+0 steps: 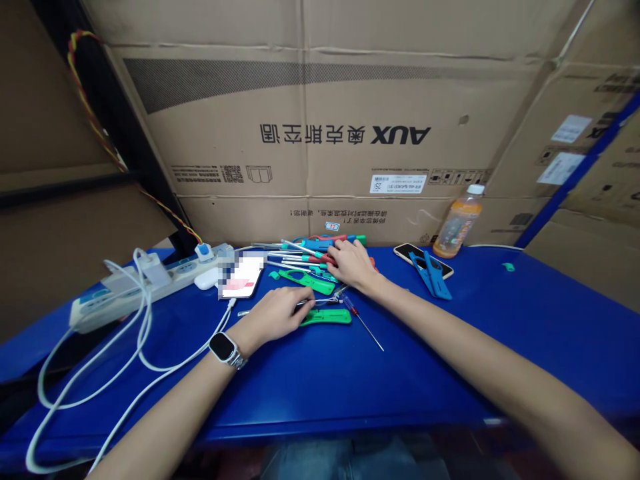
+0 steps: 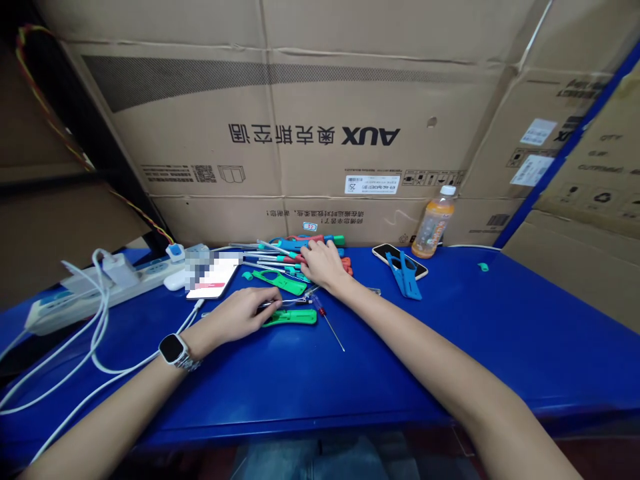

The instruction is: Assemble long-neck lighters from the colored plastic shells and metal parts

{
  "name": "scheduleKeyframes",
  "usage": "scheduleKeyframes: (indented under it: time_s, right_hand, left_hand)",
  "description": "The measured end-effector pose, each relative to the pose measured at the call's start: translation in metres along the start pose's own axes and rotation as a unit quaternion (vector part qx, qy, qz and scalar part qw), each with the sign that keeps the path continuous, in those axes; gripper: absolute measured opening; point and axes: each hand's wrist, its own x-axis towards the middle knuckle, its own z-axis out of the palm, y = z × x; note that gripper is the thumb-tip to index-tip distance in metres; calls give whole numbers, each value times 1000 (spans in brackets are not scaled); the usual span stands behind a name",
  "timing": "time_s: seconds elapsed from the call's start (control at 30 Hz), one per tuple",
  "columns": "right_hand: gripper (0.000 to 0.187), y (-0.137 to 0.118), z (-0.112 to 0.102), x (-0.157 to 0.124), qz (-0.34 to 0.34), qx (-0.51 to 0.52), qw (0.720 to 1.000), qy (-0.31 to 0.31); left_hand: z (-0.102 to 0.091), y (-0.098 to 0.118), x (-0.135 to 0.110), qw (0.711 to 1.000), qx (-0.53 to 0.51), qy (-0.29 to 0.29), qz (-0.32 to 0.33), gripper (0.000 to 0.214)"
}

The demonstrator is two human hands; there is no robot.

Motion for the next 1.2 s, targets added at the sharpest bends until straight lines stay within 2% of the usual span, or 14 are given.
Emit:
scheduleKeyframes:
  time_s: [0.13,0.37,0.53,0.7,0.83,0.97,1.1,1.2]
  right_hand:
    - [20,0,0,0,29,14,999,-3]
    - [21,15,-4,-4,-23,16,1000,4]
    - [23,15,-2,-1,-72,20,997,4]
    - [23,15,-11,8,-85,-17,996,-3]
    - [25,19,-14,11,-75,-23,997,-12]
    - [27,21,-6,9,-46,-1,999,-24]
    - [27,19,-2,2,-21,43,999,4]
    - [26,14,-7,-8,-2,104,994,37]
  left_hand:
    - [0,1,0,1000,6,1,-5,26]
    - [-2,1,0,1000,2,-5,-11,28]
    - [-1,0,0,1000,1,-5,-11,30]
    - [-1,0,0,1000,7,-5,-9,30]
    - [-1,0,0,1000,-1,-5,-5,31]
    - [-2,0,1,1000,0,-9,-9,31]
    - [-1,-1,1,1000,-3,-7,-7,29]
    - [-1,-1,0,1000,-3,4,-5,29]
